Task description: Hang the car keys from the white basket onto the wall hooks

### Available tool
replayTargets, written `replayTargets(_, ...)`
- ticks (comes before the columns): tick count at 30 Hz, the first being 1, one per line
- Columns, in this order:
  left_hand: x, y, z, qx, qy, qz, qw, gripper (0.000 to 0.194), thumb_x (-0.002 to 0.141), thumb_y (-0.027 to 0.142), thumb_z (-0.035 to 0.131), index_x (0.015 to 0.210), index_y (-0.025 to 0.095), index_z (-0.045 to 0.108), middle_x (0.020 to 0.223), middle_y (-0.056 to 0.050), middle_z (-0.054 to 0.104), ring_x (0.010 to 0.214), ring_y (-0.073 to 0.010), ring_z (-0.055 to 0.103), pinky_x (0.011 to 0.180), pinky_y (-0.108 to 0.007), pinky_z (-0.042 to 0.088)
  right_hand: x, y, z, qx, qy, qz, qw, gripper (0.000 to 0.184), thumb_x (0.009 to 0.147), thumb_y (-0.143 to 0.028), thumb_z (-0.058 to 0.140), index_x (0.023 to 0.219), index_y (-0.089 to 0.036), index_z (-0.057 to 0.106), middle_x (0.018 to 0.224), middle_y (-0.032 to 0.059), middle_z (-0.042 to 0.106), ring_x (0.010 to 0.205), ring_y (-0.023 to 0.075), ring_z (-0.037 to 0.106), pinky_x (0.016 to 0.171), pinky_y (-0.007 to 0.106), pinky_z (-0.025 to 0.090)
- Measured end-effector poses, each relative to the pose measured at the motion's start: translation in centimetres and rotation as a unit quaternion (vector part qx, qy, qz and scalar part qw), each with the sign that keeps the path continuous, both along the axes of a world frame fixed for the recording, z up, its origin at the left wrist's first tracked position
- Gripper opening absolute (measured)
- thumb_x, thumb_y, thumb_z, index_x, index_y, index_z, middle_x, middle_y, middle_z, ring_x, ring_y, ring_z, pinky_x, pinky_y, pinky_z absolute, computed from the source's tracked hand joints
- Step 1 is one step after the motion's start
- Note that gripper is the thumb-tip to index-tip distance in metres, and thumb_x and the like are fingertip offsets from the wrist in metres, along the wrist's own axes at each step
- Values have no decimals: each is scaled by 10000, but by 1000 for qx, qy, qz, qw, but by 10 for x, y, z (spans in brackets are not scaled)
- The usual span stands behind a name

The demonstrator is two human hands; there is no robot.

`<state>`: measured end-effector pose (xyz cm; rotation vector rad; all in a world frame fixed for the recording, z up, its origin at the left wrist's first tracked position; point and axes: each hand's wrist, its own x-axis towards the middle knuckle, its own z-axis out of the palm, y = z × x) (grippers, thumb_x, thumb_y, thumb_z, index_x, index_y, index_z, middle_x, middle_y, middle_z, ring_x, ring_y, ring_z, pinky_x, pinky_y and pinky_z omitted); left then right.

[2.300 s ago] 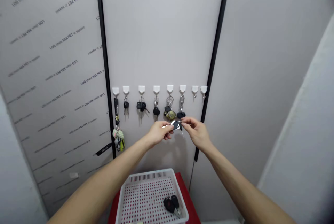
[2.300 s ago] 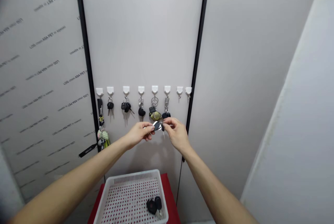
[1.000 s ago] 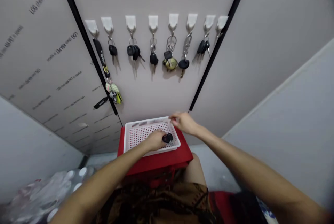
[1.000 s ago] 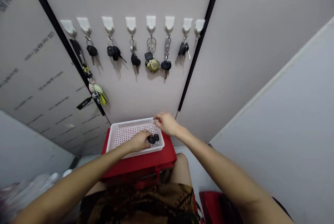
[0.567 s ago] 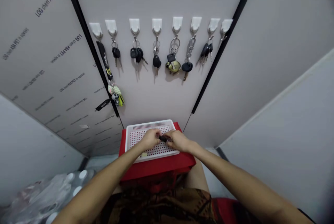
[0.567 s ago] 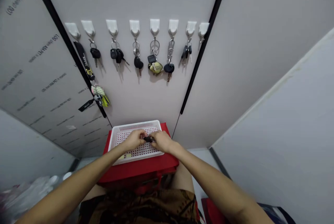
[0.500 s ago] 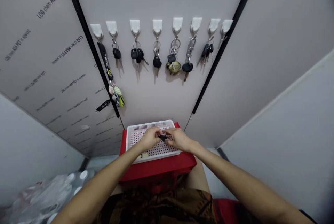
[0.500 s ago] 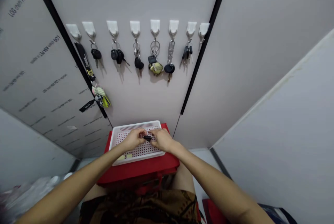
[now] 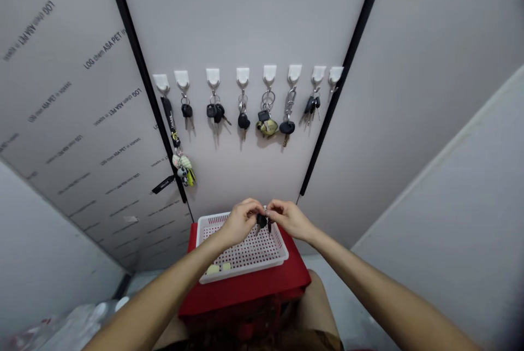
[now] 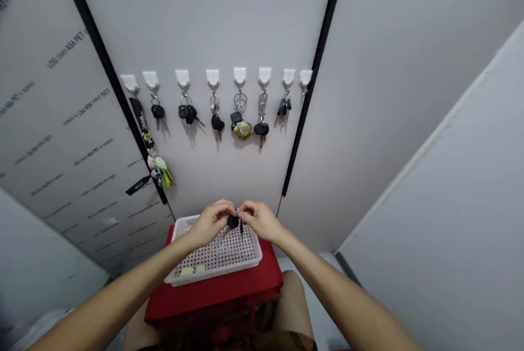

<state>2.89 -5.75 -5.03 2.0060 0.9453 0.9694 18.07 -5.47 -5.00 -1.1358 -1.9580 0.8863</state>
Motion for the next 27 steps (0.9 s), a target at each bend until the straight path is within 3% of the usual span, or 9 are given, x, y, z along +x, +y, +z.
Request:
replayTargets(4,15,7,27,-141,-94,-44,985,173,677,184,393,835,140,450,803,-29,492,701,-87,467,614,-216,395,13,6,33,27,48,-52,997,149,655,-271,419,601,-144,476,515,-39,446,496,68,409,496,192,339)
replayTargets(6,26,10,46,-139,-124,-70,980,251,659,230,444,895,149,420,884,-45,484,727,-89,475,617,-215,394,21,11,56,49,80,-92,991,162,643,-290,427,599,-144,481,505,-38,449,485,70,409,486,195,342)
replayTargets(11,60,20,101,-6,-103,-77,992,394,655,271,453,1028,187,356,1008,-71,450,733,-100,484,657,-254,397,42,27,120,136,177,-213,951,161,583,-307,482,579,-146,486,502,-35,470,468,66,413,468,190,348)
replayTargets(17,98,31,161,168,21,8,986,467,645,224,436,1096,167,326,1099,-82,398,833,-150,468,811,-304,327,73,59,177,191,238,-327,894,152,556,-304,491,555,-153,484,433,-43,439,388,60,366,386,185,309)
replayTargets(21,115,39,176,213,63,23,975,467,645,216,423,1098,158,327,1117,-78,382,928,-180,419,839,-313,303,85,77,194,225,206,-421,854,139,543,-288,489,512,-153,485,444,-27,458,401,69,375,393,192,300)
replayTargets(27,118,42,165,210,80,18,974,456,641,218,416,1086,145,349,1100,-84,395,897,-180,438,809,-299,329,88,85,202,238,67,-494,834,169,570,-288,458,473,-153,485,438,4,478,419,94,408,433,218,311)
